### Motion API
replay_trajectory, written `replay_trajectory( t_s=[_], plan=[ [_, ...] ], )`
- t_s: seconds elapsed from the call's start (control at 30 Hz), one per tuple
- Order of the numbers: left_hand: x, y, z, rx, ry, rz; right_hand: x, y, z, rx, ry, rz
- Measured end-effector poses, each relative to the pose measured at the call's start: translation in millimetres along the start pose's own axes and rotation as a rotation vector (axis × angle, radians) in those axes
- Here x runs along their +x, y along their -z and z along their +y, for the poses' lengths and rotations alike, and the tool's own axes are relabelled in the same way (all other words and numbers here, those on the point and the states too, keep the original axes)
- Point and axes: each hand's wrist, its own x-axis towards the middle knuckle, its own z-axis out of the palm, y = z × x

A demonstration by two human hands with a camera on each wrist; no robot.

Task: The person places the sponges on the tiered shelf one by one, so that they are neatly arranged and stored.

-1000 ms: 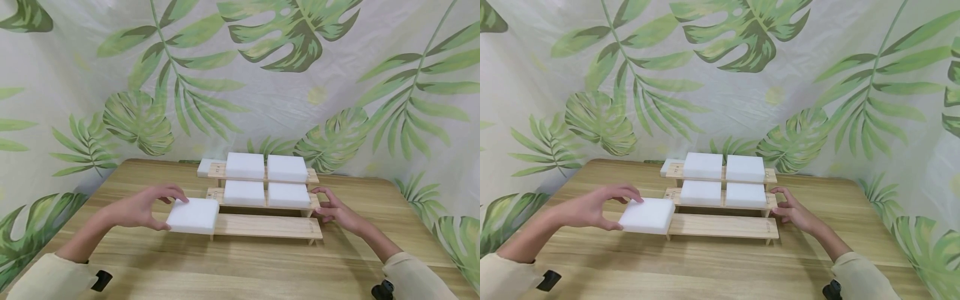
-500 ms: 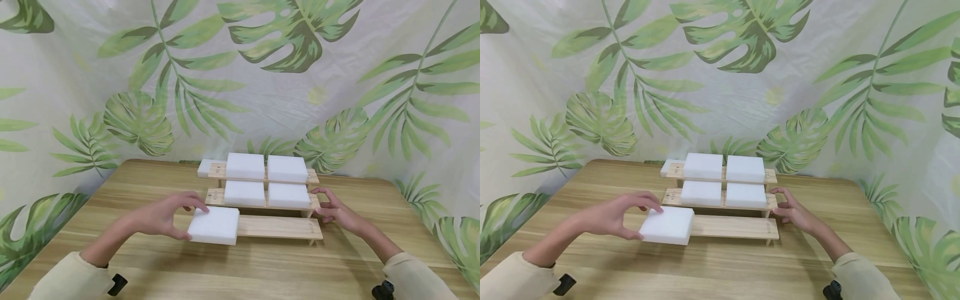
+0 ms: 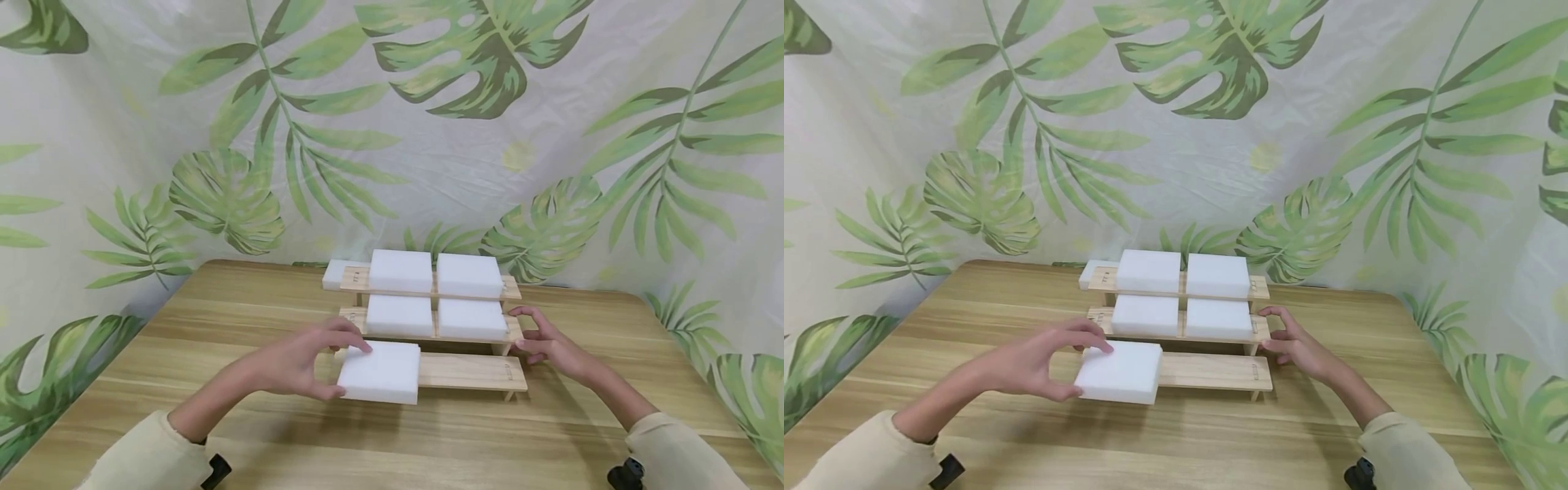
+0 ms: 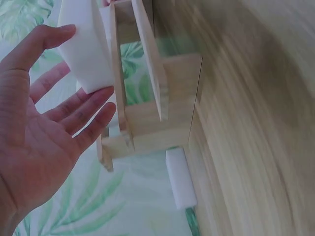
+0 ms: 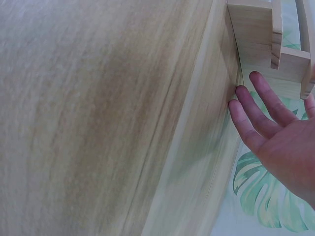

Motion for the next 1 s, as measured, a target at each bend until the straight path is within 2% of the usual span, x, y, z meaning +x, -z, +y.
replay_trajectory(
  t_s=[0.17,0.4,0.67,1.0],
  plan=[
    [7.6,-10.4,5.8,0.022,0.016,0.003,-0.1,-0.5,0.3,0.001,-0.002,0.0],
    [19.3,-23.3,11.8,0.026,-0.006,0.016,0.4,-0.6,0.5,0.0,0.0,0.002],
    [31.8,-36.5,17.3,0.033,-0.002,0.039,1.3,0.1,0.9,-0.004,0.006,-0.001],
    [48.8,-49.4,21.9,0.103,-0.018,0.038,0.1,0.2,0.1,-0.006,0.01,-0.001]
  ],
)
